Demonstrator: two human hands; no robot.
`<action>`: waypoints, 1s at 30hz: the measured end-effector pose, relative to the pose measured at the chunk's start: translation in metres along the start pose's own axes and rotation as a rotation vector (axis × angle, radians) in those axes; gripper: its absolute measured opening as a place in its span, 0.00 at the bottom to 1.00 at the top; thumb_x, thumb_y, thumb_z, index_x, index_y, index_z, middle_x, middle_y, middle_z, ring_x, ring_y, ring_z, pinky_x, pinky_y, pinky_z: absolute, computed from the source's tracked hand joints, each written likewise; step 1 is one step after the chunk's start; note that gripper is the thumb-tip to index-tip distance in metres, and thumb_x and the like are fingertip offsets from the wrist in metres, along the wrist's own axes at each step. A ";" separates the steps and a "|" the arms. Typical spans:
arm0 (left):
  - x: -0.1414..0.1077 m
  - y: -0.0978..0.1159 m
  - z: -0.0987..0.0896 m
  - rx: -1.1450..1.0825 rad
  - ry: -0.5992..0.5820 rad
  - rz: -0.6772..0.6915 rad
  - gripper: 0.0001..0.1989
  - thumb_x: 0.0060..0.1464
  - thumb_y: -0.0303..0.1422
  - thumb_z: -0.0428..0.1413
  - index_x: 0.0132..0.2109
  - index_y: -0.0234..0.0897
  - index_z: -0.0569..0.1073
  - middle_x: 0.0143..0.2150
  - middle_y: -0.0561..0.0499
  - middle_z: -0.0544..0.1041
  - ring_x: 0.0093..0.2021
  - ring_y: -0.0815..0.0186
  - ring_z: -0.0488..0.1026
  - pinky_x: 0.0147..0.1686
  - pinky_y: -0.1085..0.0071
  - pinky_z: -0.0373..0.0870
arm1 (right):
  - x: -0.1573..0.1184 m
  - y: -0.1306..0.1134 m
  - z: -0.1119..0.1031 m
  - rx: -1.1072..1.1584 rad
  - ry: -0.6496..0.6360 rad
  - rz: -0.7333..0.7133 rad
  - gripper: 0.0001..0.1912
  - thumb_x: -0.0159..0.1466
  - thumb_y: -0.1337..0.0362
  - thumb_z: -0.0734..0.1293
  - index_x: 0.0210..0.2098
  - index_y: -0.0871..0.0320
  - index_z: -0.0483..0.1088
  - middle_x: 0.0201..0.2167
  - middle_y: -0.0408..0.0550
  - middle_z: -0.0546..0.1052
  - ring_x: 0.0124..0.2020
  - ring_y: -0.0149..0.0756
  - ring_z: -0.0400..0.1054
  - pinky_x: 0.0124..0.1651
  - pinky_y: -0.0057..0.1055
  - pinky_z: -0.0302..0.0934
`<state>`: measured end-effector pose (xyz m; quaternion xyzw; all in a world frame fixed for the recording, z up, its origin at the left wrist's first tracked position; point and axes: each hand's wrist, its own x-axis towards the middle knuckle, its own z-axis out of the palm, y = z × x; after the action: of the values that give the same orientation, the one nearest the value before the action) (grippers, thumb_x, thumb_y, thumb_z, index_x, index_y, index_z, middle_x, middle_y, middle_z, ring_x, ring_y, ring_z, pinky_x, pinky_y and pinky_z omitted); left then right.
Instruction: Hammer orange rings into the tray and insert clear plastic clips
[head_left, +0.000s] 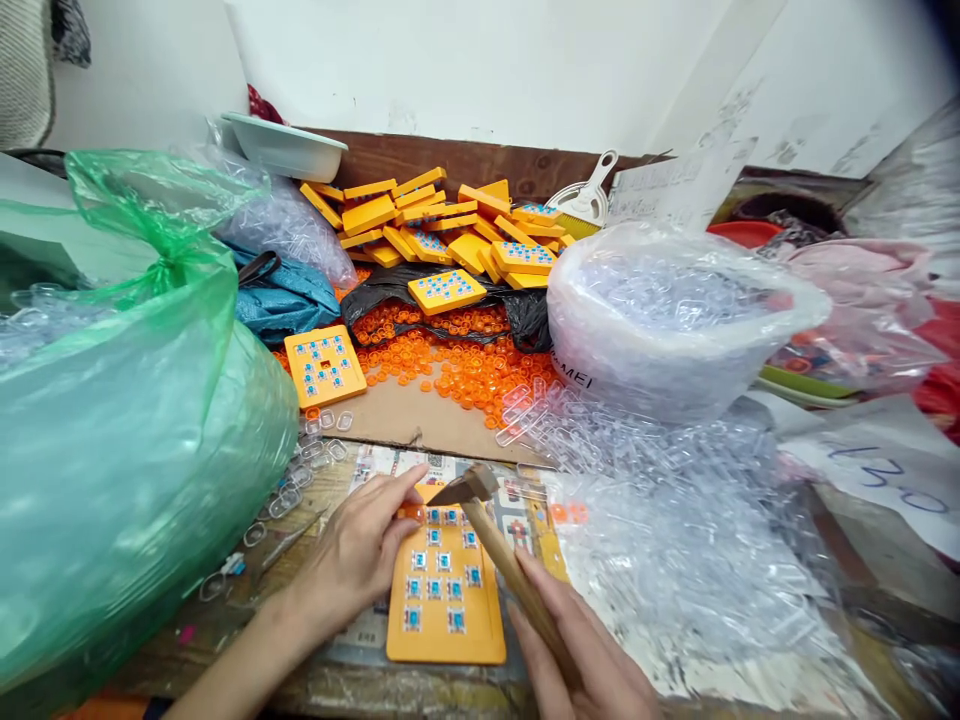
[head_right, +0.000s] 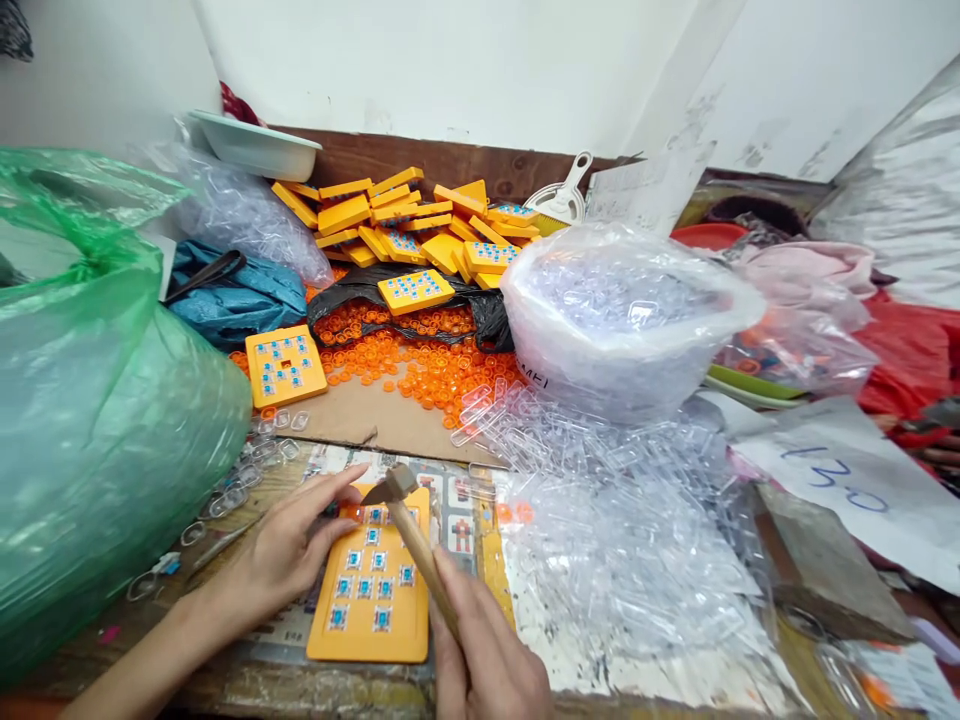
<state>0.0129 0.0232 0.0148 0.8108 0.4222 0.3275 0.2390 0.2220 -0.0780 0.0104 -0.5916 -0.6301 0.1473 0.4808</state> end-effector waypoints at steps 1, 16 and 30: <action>0.000 -0.001 0.002 0.000 0.016 0.007 0.24 0.59 0.24 0.48 0.62 0.39 0.61 0.41 0.48 0.77 0.41 0.64 0.75 0.43 0.67 0.73 | 0.003 -0.002 0.000 -0.015 -0.022 -0.069 0.28 0.62 0.75 0.62 0.59 0.45 0.65 0.51 0.40 0.76 0.48 0.36 0.74 0.47 0.27 0.69; 0.002 -0.004 0.009 0.006 0.035 -0.024 0.29 0.58 0.24 0.49 0.65 0.44 0.55 0.39 0.49 0.76 0.39 0.63 0.74 0.41 0.66 0.74 | 0.010 -0.001 -0.004 -0.134 -0.129 -0.202 0.33 0.62 0.78 0.60 0.62 0.42 0.58 0.50 0.42 0.76 0.45 0.36 0.75 0.43 0.28 0.72; 0.017 -0.004 -0.007 -0.040 0.005 -0.167 0.30 0.53 0.30 0.56 0.63 0.39 0.61 0.44 0.48 0.80 0.36 0.66 0.77 0.39 0.70 0.76 | 0.006 -0.007 0.005 0.162 0.041 0.250 0.19 0.63 0.64 0.66 0.53 0.46 0.72 0.51 0.43 0.76 0.50 0.40 0.72 0.54 0.34 0.66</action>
<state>0.0126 0.0404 0.0222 0.7669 0.4824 0.3167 0.2807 0.2145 -0.0729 0.0156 -0.6275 -0.5277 0.2441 0.5178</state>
